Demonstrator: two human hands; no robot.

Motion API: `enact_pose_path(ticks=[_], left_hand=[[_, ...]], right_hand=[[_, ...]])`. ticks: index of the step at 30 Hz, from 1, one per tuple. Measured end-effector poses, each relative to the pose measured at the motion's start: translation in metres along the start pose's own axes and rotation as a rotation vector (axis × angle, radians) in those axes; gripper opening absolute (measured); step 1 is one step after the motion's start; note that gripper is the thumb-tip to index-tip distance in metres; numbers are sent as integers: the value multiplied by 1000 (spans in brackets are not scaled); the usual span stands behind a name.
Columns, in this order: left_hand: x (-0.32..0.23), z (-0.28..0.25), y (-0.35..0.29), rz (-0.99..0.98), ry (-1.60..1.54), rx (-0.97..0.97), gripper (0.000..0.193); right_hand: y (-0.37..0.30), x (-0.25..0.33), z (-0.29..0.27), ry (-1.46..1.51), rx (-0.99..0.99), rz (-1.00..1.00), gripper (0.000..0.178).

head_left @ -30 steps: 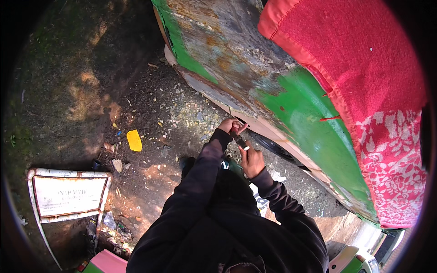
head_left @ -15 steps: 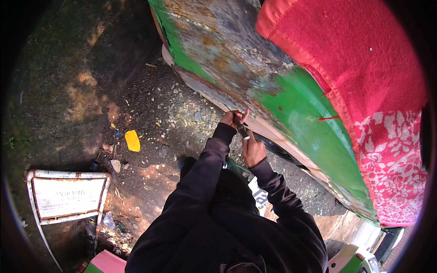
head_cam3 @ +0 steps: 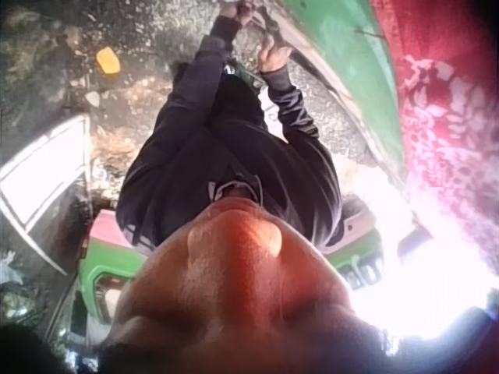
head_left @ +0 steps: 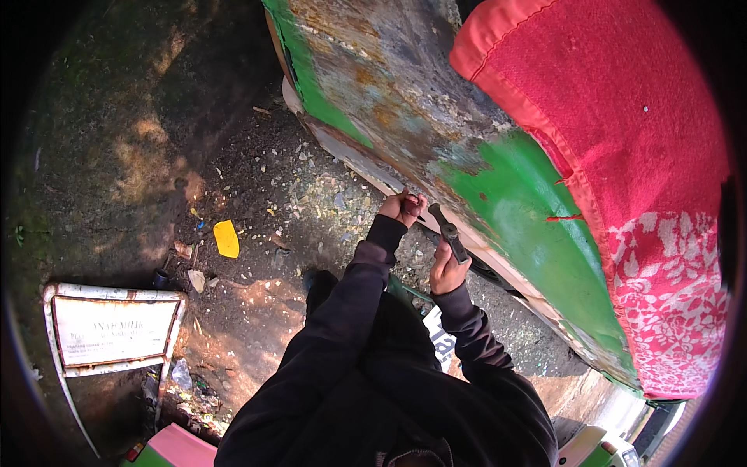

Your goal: The person uses a hammer and a chisel to chip away rust and loose paint from the side panel of a green vehicle. The person repeatedly strikes the chisel to remove material along the lower edge of the panel.

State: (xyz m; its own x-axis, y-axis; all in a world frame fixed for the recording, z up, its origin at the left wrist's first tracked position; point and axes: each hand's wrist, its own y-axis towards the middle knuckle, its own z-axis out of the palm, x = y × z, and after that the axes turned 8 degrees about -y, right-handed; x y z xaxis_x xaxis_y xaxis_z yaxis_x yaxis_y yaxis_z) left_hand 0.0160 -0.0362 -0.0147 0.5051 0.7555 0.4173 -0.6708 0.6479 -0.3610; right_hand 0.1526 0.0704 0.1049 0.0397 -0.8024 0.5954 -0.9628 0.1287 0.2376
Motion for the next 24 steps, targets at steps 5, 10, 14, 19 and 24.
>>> enact_pose_path(ticks=[5,10,14,19,24], left_hand=[[-44,-25,3,173,-36,-47,13],[-23,-30,-15,9,-250,-158,24],[-19,-18,-25,-27,-97,-111,27],[-24,-12,-31,-104,-49,-99,27],[-30,-11,-33,-216,-144,-15,21]], right_hand=[[9,20,15,-48,188,79,20],[-4,8,-2,69,-44,76,21],[-5,4,1,76,-31,60,20],[-9,0,7,74,-23,24,21],[-6,13,4,134,48,100,21]])
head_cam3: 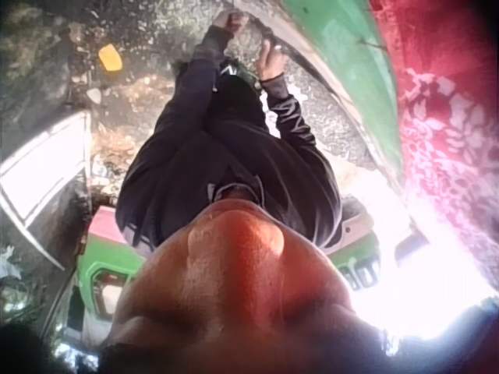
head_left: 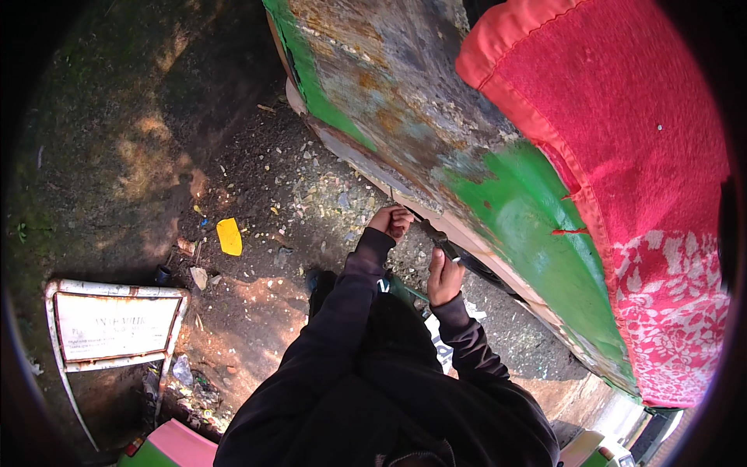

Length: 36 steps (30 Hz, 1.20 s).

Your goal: The person uses a hammer and a chisel to chip away rust and loose paint from the side panel of a green vehicle. The person repeatedly strikes the chisel to remove material along the lower edge of the panel.

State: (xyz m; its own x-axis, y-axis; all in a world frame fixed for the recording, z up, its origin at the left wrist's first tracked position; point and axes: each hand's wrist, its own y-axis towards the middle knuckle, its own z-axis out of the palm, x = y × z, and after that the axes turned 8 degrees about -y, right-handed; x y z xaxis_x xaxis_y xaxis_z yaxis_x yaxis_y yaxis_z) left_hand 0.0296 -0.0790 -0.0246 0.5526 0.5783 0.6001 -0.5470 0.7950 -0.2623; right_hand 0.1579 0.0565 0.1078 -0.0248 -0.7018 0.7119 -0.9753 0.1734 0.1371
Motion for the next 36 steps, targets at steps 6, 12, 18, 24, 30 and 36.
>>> enact_pose_path(ticks=[6,12,18,24,30,36], left_hand=[[-1,6,-2,8,-81,22,22],[-7,14,21,4,-184,-21,14],[-25,6,21,158,-116,-116,11],[-20,6,26,244,291,-87,9],[-24,-14,0,197,112,-134,10],[-28,-17,-41,48,170,8,13]], right_hand=[[8,20,-2,-52,-28,-170,12],[11,16,16,-127,-19,-256,14],[21,30,15,-154,-33,-266,18],[20,-3,32,-220,109,-148,20],[12,10,32,-194,69,-45,18],[5,3,32,-128,-2,-127,26]])
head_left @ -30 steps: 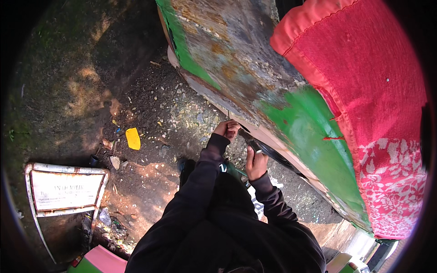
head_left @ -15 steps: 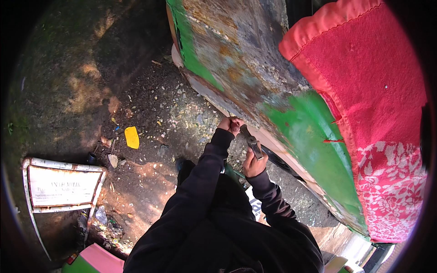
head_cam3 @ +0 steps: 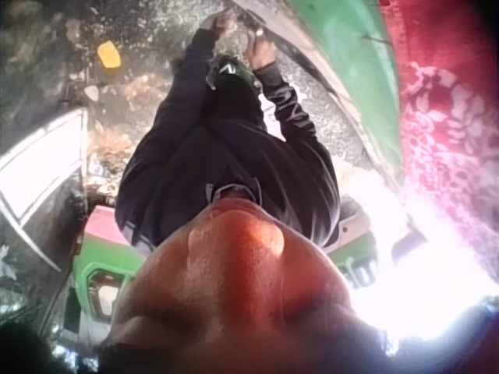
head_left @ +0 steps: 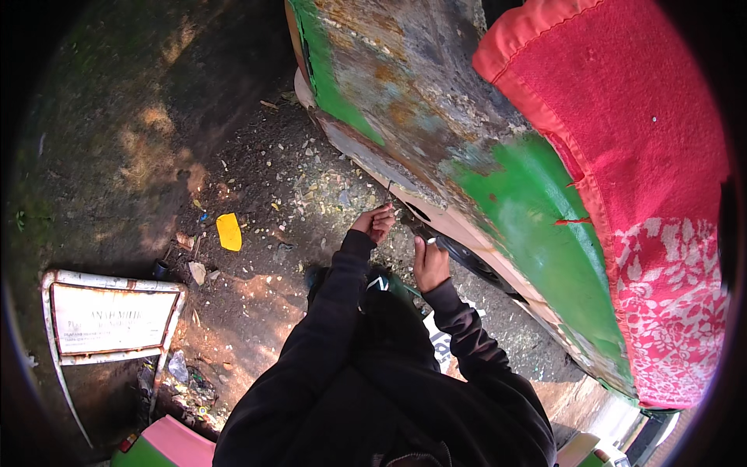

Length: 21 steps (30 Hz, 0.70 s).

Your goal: The person uses a hammer and a chisel to chip away rust and loose paint from the side panel of a green vehicle. The person repeatedly strikes the chisel to remove material along the lower edge of the panel.

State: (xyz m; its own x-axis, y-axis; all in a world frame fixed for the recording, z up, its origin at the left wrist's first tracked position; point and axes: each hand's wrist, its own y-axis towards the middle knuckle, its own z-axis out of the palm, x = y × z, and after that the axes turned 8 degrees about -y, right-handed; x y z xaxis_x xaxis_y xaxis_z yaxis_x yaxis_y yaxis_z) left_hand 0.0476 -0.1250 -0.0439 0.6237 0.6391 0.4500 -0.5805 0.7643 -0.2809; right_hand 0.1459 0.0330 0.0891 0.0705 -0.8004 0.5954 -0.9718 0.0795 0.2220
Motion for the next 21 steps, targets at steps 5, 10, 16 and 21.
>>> enact_pose_path(ticks=[5,10,16,21], left_hand=[[2,9,0,-60,-13,1,14],[15,20,9,-52,7,-2,11],[-10,4,10,116,-111,-385,20],[-7,-4,7,-93,-25,-62,19]], right_hand=[[-7,6,-1,43,-50,-20,22],[-6,5,-6,48,-115,-17,29],[-9,2,-9,45,-50,37,30],[-8,6,-12,66,-95,25,29]])
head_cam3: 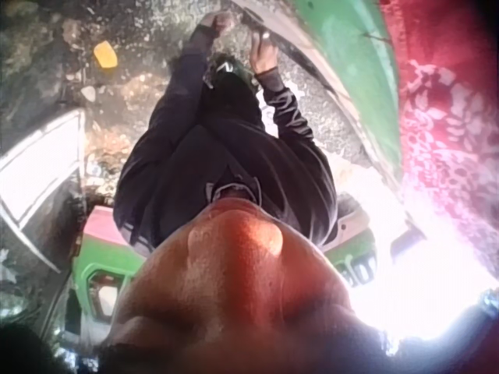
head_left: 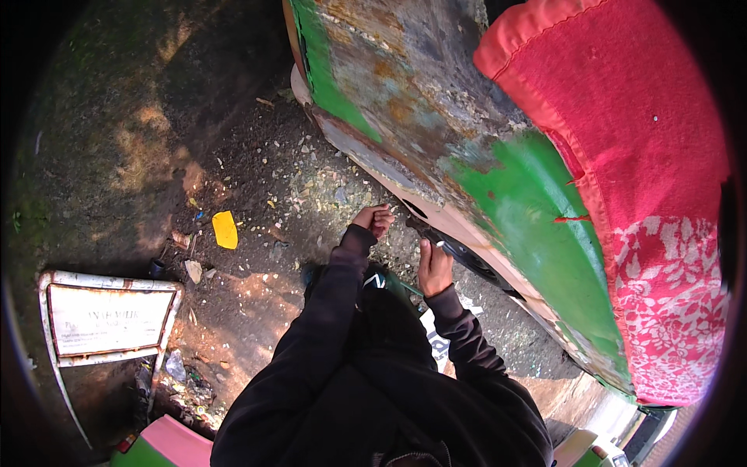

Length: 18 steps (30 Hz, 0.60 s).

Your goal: The person uses a hammer and a chisel to chip away rust and loose paint from the side panel of a green vehicle. The person repeatedly strikes the chisel to remove material along the lower edge of the panel.

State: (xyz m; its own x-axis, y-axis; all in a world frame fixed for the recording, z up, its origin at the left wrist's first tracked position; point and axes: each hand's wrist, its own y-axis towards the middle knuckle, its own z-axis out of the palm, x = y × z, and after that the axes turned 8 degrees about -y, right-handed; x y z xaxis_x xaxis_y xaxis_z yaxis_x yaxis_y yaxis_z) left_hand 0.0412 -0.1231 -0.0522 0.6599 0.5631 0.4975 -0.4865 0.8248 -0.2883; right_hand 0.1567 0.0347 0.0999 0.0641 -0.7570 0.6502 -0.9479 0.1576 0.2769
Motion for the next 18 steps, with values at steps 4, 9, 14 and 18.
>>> enact_pose_path(ticks=[4,9,14,18], left_hand=[[19,17,11,4,55,48,19],[8,21,13,-15,43,18,22],[5,18,20,-16,26,43,20],[17,26,39,122,-39,-47,19]], right_hand=[[-4,-12,6,-64,-13,-38,29],[-2,-5,7,-29,8,-15,30],[-2,-4,7,-46,4,-58,29],[-1,-1,4,-33,34,-61,23]])
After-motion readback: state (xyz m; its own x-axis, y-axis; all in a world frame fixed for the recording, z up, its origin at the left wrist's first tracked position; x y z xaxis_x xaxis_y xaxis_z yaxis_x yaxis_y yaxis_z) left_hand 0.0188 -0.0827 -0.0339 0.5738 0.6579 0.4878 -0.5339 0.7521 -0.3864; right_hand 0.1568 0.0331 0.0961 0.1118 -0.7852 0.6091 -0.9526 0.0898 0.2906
